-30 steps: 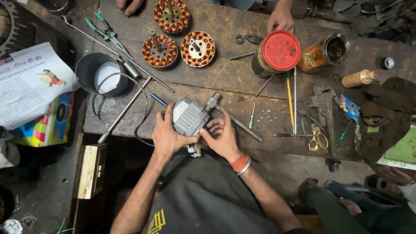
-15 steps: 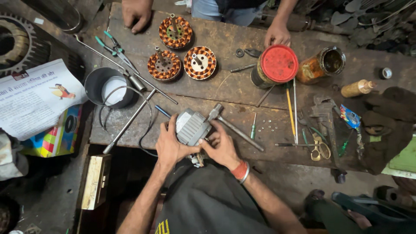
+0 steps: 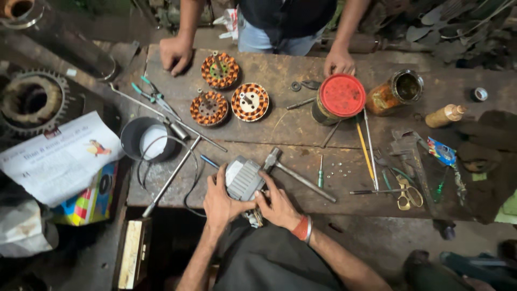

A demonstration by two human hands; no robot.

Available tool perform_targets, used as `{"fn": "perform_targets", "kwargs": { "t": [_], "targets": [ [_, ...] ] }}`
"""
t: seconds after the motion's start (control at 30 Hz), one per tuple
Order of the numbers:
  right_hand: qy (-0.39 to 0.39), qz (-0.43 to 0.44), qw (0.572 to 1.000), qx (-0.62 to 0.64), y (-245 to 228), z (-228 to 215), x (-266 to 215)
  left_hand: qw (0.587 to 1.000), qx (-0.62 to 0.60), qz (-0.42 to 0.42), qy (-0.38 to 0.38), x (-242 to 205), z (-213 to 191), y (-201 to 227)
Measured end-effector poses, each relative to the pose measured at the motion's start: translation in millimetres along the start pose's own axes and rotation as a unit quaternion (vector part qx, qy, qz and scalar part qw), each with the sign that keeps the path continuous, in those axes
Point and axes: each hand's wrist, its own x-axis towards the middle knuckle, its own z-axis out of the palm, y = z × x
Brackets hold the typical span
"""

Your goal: The person assembles an electric motor by inserting a rotor into a stator, securing the end cap with a hammer and punch, and tightening bolts with a T-handle wrench. The person also wipes the motor with a cloth during the process.

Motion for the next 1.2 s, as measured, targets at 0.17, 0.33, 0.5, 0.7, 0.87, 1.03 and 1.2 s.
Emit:
{"fn": "perform_targets", "kwargs": {
  "t": [0.17,0.33,0.5,0.7,0.87,1.03,1.2],
  "targets": [
    [0.081,-0.031,0.993,0.085,-1,2,-2,1.0,0.016,-0.023,-0.005,-2,-2,2],
    [0.055,-0.011,0.993,0.105,-4,1,1,0.999,0.022,-0.022,-0.012,2,-1,2],
    [0.065,0.006,0.998,0.027,-4,2,0,1.0,0.013,-0.018,-0.014,4,0,2],
    [0.124,-0.04,0.987,0.093,8,12,-14,1.0,0.02,-0.013,-0.009,-5,-1,1],
    [0.135,-0.017,0.991,-0.01,13,19,-2,1.0,0.021,-0.014,-0.008,1,-2,5],
    [0.11,-0.009,0.994,0.006,9,17,-8,1.0,0.017,-0.01,-0.006,3,-4,6],
    [0.132,-0.031,0.99,0.022,10,23,-14,0.999,0.025,-0.031,-0.017,2,-4,10]
  ]
}}
